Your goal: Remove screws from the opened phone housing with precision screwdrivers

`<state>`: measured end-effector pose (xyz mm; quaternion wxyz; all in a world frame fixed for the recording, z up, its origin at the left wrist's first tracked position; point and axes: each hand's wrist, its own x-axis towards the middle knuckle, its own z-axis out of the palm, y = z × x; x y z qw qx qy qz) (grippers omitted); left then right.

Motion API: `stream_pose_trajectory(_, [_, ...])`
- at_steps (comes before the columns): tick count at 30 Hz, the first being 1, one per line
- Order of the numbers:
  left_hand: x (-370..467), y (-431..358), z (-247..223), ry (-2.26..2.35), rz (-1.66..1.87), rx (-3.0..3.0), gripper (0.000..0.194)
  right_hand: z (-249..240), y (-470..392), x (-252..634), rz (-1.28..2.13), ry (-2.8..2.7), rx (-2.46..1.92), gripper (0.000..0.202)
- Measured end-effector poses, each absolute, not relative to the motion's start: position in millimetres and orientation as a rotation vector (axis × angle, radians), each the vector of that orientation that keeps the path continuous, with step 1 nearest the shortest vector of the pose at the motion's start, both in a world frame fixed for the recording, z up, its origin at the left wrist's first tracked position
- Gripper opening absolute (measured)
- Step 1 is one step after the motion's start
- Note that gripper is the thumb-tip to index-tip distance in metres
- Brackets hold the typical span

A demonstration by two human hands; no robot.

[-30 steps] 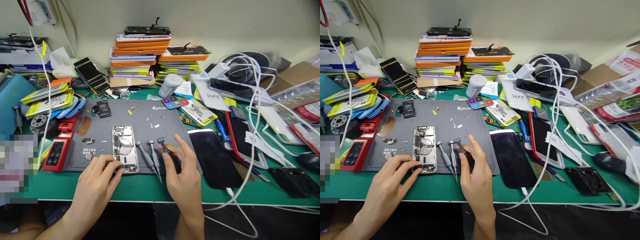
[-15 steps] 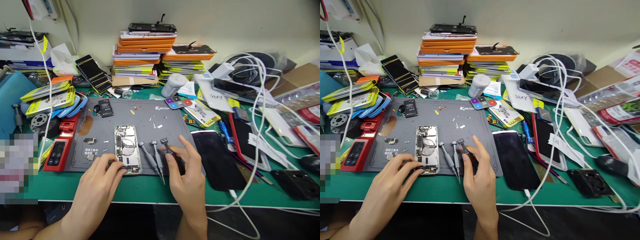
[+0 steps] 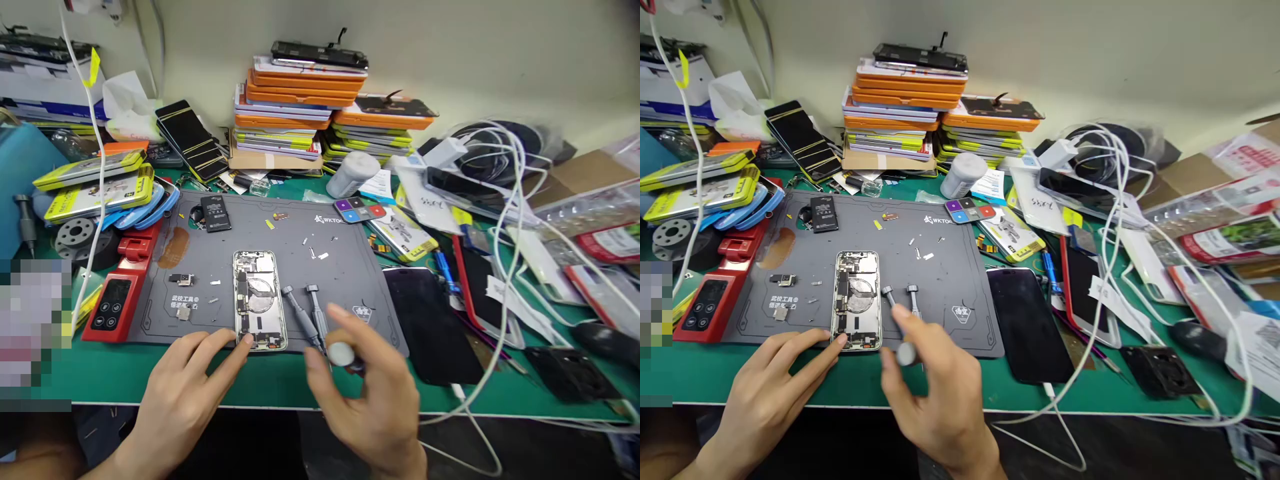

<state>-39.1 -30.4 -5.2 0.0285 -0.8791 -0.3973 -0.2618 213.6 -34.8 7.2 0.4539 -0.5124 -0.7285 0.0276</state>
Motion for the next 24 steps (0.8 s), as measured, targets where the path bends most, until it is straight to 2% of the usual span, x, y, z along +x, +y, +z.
stream_pose_trajectory(4, [-41.0,-32.8,-11.2,-1.24,-0.827,-2.721,0.037,17.9,-17.8,197.6,0.139,-2.198,-1.196,0.026])
stream_pose_trajectory(13, [-42.8,-29.2,-8.4,-1.214,-0.865,-2.797,0.044,6.6,-3.7,197.4,0.017,-2.369,-1.009,0.035])
stream_pose_trajectory(24, [-46.0,-31.7,-13.9,-1.193,-0.834,-2.857,0.049,4.1,-4.9,196.9,0.038,-2.366,-1.033,0.028])
